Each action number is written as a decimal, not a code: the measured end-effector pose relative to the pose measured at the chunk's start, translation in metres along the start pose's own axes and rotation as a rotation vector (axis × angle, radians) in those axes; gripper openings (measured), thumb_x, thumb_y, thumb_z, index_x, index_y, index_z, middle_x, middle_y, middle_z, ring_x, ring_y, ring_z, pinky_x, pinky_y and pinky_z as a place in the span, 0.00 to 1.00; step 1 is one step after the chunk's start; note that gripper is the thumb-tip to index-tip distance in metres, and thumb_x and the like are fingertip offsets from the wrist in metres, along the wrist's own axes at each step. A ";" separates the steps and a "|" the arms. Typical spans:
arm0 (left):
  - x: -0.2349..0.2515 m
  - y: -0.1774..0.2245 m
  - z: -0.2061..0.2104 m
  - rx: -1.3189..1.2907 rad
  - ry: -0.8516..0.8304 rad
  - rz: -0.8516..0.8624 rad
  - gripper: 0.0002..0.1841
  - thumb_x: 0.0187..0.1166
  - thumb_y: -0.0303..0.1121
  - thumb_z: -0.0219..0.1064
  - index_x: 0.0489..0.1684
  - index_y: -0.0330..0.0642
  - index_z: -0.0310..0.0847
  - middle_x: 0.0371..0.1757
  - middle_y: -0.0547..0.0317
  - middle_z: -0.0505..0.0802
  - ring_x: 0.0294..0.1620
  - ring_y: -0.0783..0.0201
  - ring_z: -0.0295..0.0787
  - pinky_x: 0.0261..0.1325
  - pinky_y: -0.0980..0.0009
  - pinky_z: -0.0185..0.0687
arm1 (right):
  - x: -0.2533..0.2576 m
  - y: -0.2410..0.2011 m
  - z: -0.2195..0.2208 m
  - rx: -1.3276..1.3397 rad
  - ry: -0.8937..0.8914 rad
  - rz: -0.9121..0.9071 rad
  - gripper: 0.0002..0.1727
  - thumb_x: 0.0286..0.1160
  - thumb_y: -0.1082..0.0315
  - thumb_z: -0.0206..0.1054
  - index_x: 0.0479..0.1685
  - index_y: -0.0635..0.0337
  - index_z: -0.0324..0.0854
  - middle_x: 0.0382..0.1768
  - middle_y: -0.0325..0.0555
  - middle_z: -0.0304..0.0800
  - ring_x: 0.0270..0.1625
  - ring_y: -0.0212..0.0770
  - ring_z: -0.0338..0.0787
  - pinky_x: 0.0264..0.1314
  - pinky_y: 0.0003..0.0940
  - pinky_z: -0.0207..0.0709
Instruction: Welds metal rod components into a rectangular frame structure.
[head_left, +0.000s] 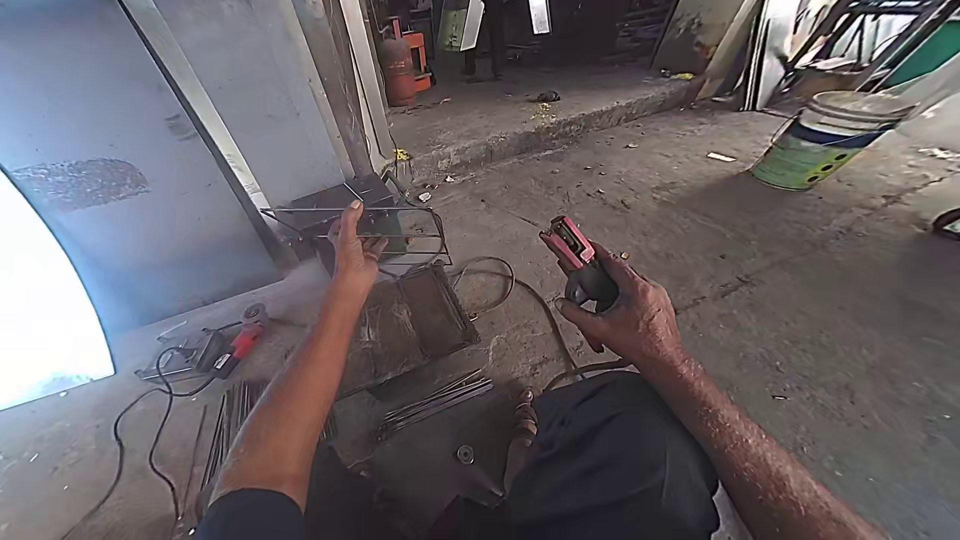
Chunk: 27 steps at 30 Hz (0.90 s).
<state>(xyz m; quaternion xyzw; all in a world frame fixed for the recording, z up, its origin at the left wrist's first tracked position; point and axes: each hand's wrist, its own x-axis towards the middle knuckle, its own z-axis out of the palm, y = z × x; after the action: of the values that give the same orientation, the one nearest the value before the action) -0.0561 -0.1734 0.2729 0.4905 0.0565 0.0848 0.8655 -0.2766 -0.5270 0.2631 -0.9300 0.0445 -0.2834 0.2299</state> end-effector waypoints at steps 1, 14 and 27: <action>-0.002 -0.015 0.005 -0.046 -0.002 0.006 0.45 0.72 0.56 0.76 0.89 0.58 0.54 0.84 0.48 0.72 0.76 0.46 0.79 0.69 0.47 0.83 | -0.001 0.001 -0.001 -0.003 0.000 0.003 0.52 0.51 0.32 0.76 0.86 0.38 0.71 0.48 0.54 0.94 0.43 0.56 0.92 0.42 0.65 0.81; -0.102 -0.115 -0.022 -0.070 -0.035 -0.037 0.28 0.87 0.38 0.65 0.86 0.48 0.65 0.65 0.51 0.88 0.57 0.59 0.89 0.62 0.60 0.87 | -0.007 0.009 -0.009 -0.012 -0.011 0.040 0.55 0.49 0.32 0.77 0.87 0.41 0.71 0.57 0.48 0.94 0.51 0.50 0.94 0.48 0.59 0.86; -0.214 -0.177 -0.066 -0.069 0.379 -0.617 0.16 0.89 0.33 0.61 0.66 0.30 0.71 0.45 0.40 0.90 0.38 0.55 0.93 0.42 0.62 0.93 | -0.010 -0.010 -0.019 0.126 0.022 -0.086 0.54 0.49 0.34 0.79 0.86 0.44 0.71 0.54 0.48 0.93 0.47 0.46 0.92 0.45 0.57 0.84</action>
<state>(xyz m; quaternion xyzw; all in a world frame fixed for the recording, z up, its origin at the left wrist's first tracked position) -0.2619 -0.2502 0.0903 0.3966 0.3582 -0.0892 0.8405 -0.2962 -0.5239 0.2761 -0.9116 -0.0107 -0.3056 0.2749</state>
